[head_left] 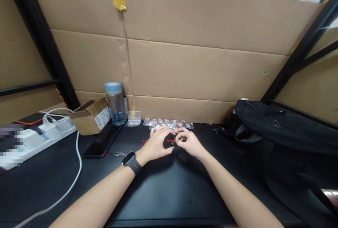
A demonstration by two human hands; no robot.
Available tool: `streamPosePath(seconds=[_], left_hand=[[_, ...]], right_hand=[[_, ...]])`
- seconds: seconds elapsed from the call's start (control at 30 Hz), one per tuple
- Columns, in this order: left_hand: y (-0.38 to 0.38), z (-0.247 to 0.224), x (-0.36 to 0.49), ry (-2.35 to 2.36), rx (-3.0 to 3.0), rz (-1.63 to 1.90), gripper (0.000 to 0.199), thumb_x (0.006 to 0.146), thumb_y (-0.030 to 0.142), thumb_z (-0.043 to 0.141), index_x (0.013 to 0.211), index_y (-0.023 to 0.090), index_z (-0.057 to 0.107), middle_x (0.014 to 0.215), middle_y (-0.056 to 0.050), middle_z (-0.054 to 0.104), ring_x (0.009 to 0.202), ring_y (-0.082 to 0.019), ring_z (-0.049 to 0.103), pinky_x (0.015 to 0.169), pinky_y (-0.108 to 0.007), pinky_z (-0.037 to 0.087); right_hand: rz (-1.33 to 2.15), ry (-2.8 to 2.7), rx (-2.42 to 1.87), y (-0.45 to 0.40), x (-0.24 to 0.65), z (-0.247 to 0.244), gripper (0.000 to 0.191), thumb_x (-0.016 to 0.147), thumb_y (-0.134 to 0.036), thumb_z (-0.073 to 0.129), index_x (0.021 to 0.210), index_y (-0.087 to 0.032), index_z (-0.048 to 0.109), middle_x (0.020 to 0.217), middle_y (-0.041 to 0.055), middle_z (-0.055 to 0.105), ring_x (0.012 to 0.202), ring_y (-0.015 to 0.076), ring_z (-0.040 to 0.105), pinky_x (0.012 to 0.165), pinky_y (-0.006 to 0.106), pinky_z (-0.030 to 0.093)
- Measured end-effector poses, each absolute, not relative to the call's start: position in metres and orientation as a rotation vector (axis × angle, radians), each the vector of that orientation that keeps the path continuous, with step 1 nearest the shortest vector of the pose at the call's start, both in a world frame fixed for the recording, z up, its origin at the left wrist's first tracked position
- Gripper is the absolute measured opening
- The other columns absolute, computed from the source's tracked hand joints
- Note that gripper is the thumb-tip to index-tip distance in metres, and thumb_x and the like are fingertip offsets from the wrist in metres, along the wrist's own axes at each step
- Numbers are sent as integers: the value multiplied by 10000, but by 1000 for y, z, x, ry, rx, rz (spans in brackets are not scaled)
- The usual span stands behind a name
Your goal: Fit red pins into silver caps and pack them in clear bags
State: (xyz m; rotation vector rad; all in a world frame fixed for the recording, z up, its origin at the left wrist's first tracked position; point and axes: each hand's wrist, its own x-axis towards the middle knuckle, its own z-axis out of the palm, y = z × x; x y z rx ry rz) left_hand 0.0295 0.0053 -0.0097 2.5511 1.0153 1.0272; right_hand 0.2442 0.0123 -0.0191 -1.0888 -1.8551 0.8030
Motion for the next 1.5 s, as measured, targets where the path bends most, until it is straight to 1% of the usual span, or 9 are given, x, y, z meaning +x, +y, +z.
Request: streamPosePath(seconds=[0.27,0.4,0.5,0.67,0.77,0.87,1.0,1.3,1.5], left_hand=[[16,-11,18,1025,2539,851,463,698,441,813,1083,277,615,1178,-39,674,1244,-315,523,1028,-429,322],[27,-5,-5,934,2606,718,434,772,216,680,1197,285,620,1205,-41,684,1109,-254,617,994,-372,390],[41,-3,-28,1073,2664,660,354,763,86,555,1031,264,702,1059,-38,729,1021,-236,654,929,-333,429],[55,-7,-54,1217,2590,592,191,791,167,609,892,251,746,897,-43,750,830,-223,686,798,-297,461],[56,-10,-56,1223,2536,516,112,767,205,662,823,258,742,760,-14,736,729,-204,683,719,-274,451],[54,-12,-52,1315,2541,482,70,711,191,702,732,257,713,699,-4,718,669,-200,665,671,-272,433],[52,-12,-49,1376,2578,540,115,737,173,666,648,245,664,655,-15,692,639,-200,643,669,-283,417],[45,-2,-34,1174,2565,711,82,880,277,602,869,248,678,766,-10,744,717,-195,690,722,-264,444],[33,-1,-11,1160,2407,931,148,867,330,678,953,242,762,886,-22,794,830,-224,737,820,-305,498]], right_hand=[[610,-1959,-1228,14,255,-15,62,729,-193,693,701,-212,746,1179,46,618,1026,209,627,875,323,474],[467,-2071,-1252,16,258,-22,43,728,-216,742,685,-219,740,1174,54,623,1123,246,597,980,373,443],[420,-2117,-1283,17,260,-23,62,732,-204,751,674,-215,733,1169,66,626,1126,256,598,1026,401,421],[373,-2220,-1266,25,280,-20,71,841,-218,673,860,-213,741,1081,80,641,1041,231,619,993,387,447],[275,-2218,-1429,30,306,-18,255,761,-214,747,1016,-209,733,1121,103,639,1067,262,602,977,389,452],[321,-2251,-1557,33,330,-16,367,658,-167,791,1021,-207,748,1067,94,675,979,251,637,905,342,475],[433,-2228,-1598,33,340,-12,355,657,-162,773,1006,-220,753,973,57,730,837,213,659,768,296,484],[414,-2175,-1527,34,330,-15,309,659,-157,736,965,-203,744,927,50,759,809,200,680,748,282,490],[406,-2037,-1338,29,317,-8,322,660,-183,757,981,-195,729,948,42,753,831,193,674,754,287,506]])
